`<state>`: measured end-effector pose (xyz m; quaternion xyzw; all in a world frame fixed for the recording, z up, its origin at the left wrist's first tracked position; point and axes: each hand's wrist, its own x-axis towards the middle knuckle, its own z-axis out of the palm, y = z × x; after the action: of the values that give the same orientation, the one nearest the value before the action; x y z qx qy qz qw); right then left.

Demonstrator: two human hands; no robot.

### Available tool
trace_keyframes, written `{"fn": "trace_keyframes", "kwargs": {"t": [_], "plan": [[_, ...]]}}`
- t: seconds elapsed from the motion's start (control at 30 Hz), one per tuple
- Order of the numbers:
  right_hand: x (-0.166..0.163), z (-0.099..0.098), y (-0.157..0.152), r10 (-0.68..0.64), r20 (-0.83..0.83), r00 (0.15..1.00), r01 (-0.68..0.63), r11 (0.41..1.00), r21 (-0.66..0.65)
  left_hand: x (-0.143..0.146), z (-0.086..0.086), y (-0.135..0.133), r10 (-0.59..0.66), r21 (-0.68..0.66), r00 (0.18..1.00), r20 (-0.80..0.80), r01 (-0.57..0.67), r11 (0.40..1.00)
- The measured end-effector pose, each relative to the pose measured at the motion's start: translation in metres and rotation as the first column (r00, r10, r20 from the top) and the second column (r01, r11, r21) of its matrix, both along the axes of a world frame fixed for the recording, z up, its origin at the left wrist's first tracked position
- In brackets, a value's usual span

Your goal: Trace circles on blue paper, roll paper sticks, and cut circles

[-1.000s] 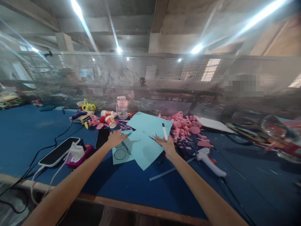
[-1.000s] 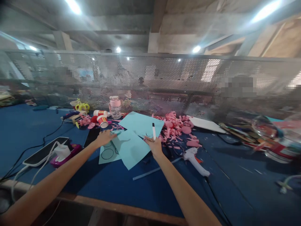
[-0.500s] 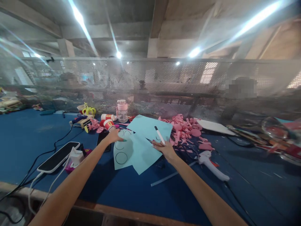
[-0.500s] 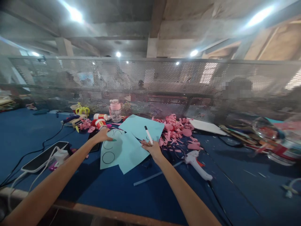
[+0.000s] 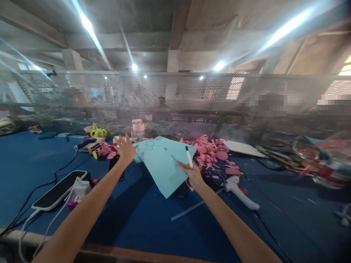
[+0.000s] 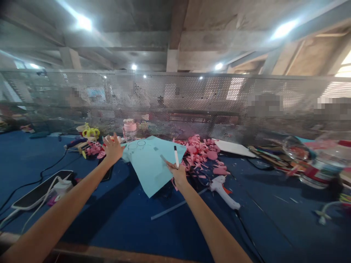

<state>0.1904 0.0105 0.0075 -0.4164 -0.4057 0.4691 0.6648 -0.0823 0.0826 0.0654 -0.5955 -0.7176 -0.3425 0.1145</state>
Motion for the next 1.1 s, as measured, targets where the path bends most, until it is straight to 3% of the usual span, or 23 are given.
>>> {"fn": "trace_keyframes", "kwargs": {"t": [0.1,0.17,0.27,0.4,0.47,0.57,0.63,0.7,0.8,0.87,0.93,1.03,1.1], "plan": [[-0.004,0.006,-0.004,0.021,0.006,1.0,-0.022,0.999,0.048,0.013,-0.016,-0.016,-0.265,-0.016,0.963,-0.053,0.264,0.964],[-0.006,0.011,-0.008,0.062,0.016,0.998,-0.063,0.996,0.063,0.018,-0.025,-0.025,-0.496,-0.12,0.867,0.046,0.497,0.859],[-0.011,0.017,-0.014,0.148,0.023,0.989,-0.149,0.985,0.083,0.022,-0.038,-0.035,-0.648,-0.16,0.716,0.259,0.693,0.703],[-0.015,0.019,-0.017,0.187,-0.036,0.982,-0.183,0.978,0.104,0.022,-0.051,-0.036,-0.609,-0.06,0.579,0.542,0.75,0.659],[-0.015,0.017,-0.016,0.17,-0.065,0.983,-0.164,0.983,0.084,0.022,-0.054,-0.034,-0.526,-0.084,0.508,0.682,0.769,0.634],[-0.014,0.011,-0.014,0.116,-0.075,0.99,-0.115,0.993,0.019,0.023,-0.055,-0.036,-0.446,-0.169,0.455,0.771,0.821,0.545],[-0.013,0.008,-0.012,0.067,-0.054,0.996,-0.069,0.997,-0.023,0.024,-0.052,-0.043,-0.523,-0.179,0.467,0.712,0.842,0.508],[-0.012,0.005,-0.009,0.022,-0.026,0.999,-0.023,0.999,-0.045,0.025,-0.049,-0.055,-0.682,-0.175,0.46,0.568,0.878,0.446],[-0.012,0.004,-0.007,-0.017,0.033,0.999,0.019,0.996,-0.085,0.03,-0.047,-0.074,-0.886,-0.275,0.348,0.307,0.924,0.267],[-0.013,0.006,-0.007,-0.024,0.108,0.994,0.037,0.992,-0.122,0.034,-0.048,-0.079,-0.938,-0.324,0.322,0.128,0.907,0.267],[-0.015,0.009,-0.009,-0.025,0.214,0.977,0.059,0.986,-0.154,0.034,-0.05,-0.078,-0.939,-0.335,0.343,0.016,0.887,0.318],[-0.014,0.014,-0.014,-0.059,0.42,0.905,0.143,0.975,-0.17,0.026,-0.051,-0.073,-0.916,-0.361,0.399,0.033,0.86,0.362],[-0.01,0.019,-0.018,-0.117,0.582,0.805,0.246,0.958,-0.149,0.018,-0.048,-0.076,-0.912,-0.367,0.402,0.087,0.864,0.346]]}}
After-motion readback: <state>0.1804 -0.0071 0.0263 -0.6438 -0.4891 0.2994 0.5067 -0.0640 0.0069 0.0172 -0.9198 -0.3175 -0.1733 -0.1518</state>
